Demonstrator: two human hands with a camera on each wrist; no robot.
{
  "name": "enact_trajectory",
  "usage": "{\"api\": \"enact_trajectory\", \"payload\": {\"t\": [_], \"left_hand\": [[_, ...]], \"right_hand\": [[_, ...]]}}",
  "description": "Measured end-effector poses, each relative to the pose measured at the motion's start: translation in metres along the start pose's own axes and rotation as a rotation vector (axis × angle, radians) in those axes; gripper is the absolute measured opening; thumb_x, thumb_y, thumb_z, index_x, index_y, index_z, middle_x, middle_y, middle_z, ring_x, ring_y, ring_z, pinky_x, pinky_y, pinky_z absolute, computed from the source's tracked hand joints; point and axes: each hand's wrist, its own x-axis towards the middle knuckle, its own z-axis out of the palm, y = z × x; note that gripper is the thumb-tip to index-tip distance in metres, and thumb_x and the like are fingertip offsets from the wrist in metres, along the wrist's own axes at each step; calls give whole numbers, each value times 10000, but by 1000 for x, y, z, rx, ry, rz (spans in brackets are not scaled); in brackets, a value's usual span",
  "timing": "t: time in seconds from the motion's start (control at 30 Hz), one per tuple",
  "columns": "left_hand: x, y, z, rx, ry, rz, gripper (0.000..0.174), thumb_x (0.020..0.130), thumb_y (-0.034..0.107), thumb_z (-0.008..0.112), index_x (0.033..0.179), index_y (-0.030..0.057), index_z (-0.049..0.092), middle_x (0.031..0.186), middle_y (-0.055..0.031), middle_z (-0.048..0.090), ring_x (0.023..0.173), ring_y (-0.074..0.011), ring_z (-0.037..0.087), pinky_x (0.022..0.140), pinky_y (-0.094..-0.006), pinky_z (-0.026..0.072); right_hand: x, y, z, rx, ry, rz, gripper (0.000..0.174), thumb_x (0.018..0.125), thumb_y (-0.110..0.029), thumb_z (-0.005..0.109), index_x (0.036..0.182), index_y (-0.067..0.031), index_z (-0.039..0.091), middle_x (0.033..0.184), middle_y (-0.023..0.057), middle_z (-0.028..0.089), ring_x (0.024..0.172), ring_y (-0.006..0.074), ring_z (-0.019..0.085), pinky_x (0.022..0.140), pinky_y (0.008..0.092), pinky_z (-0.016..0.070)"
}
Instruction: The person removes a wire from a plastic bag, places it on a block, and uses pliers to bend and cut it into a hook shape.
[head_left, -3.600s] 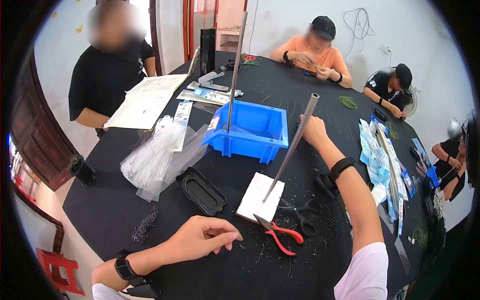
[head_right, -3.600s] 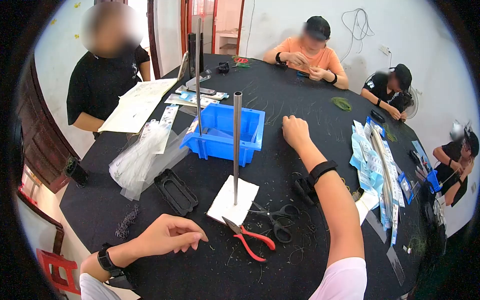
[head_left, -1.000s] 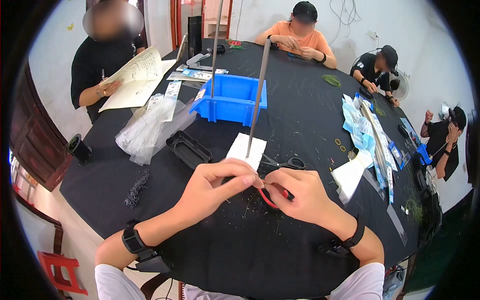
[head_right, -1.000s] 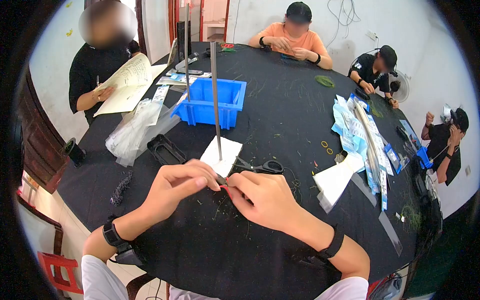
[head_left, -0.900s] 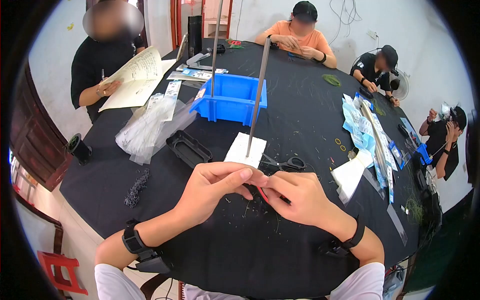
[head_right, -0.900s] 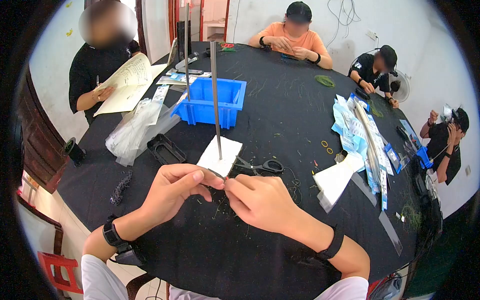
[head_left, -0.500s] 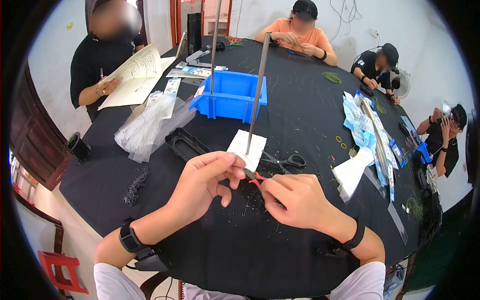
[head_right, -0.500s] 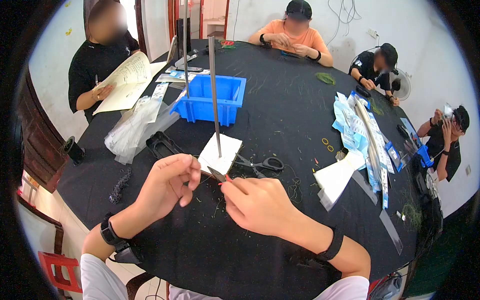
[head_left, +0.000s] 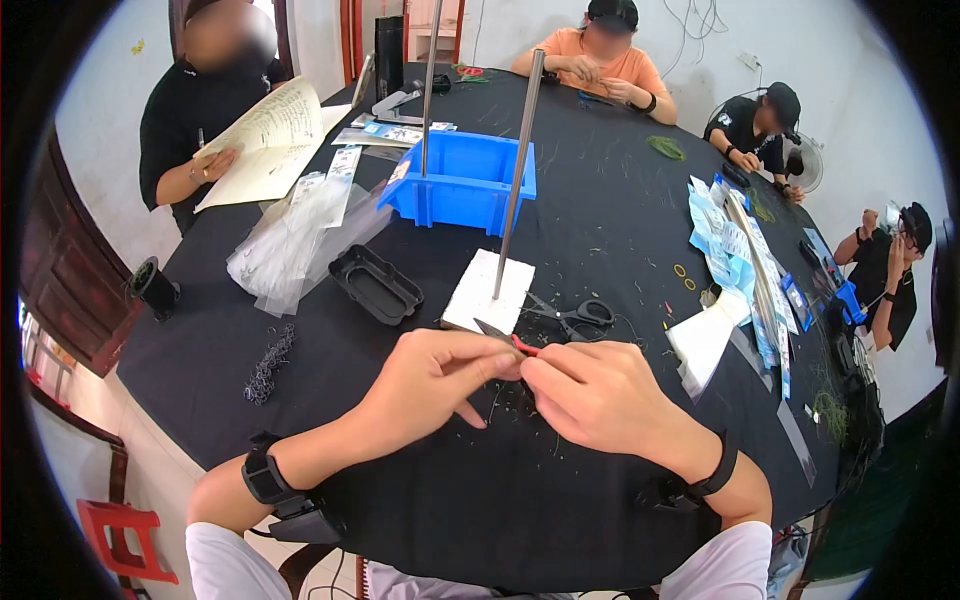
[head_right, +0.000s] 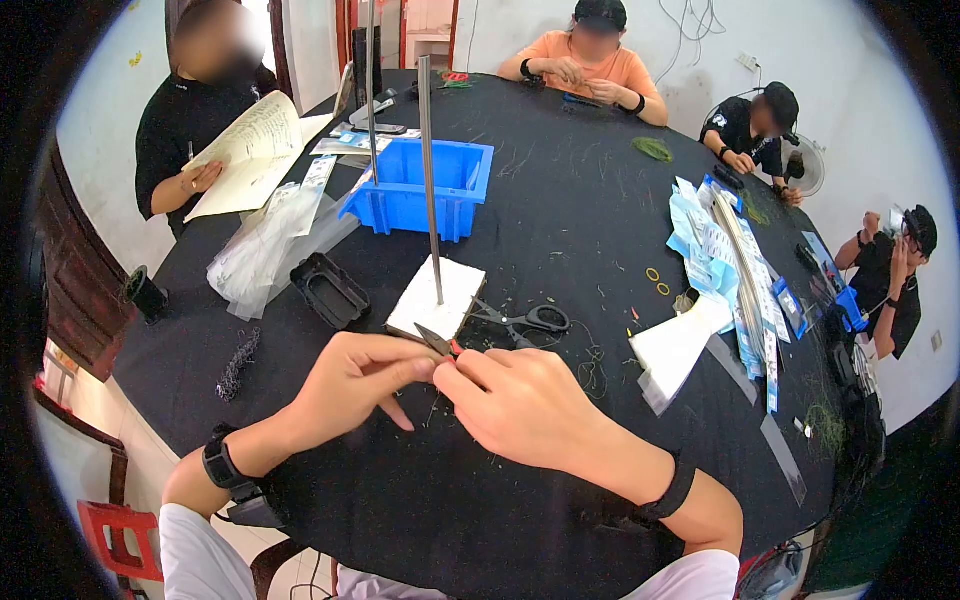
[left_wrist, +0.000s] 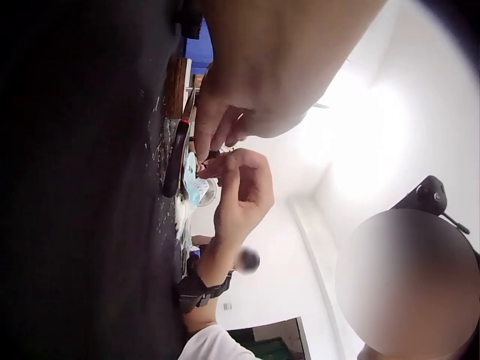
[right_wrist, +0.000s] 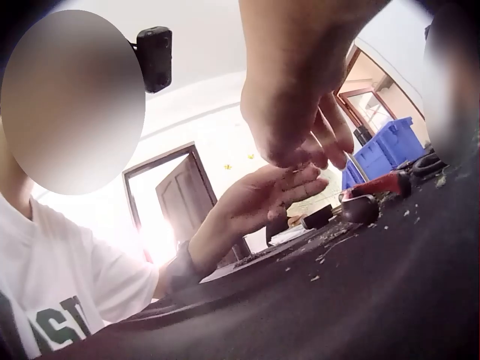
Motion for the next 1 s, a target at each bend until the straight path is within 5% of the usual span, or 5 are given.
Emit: {"api": "enact_trajectory", "payload": {"t": [0.47,0.67,1.0], "left_hand": [[3,-9,-8,49,-68,-86,194,887,132,588,977,-21,667,777,-76,646,659,-80,592,408,-189,460],[4,-8,-8,-24,-62,-122,192,881,140,593,939,-18,686,717,-66,631,585,-63,555,376,-183,409],[5,-10,-9,-51,-60,-124,174,867,125,587,925,1,696,694,-31,610,579,-54,547,393,-185,414]], "right_hand": [[-1,12,7,-55,-26,-25,196,732,-82,597,923,-50,566,829,35,588,658,160,621,528,284,493],[1,13,9,51,15,27,198,674,-17,651,858,-48,586,813,59,635,591,211,610,518,289,491],[0,15,13,180,34,95,174,723,-4,626,889,-42,595,808,81,633,616,240,624,527,309,496]]}}
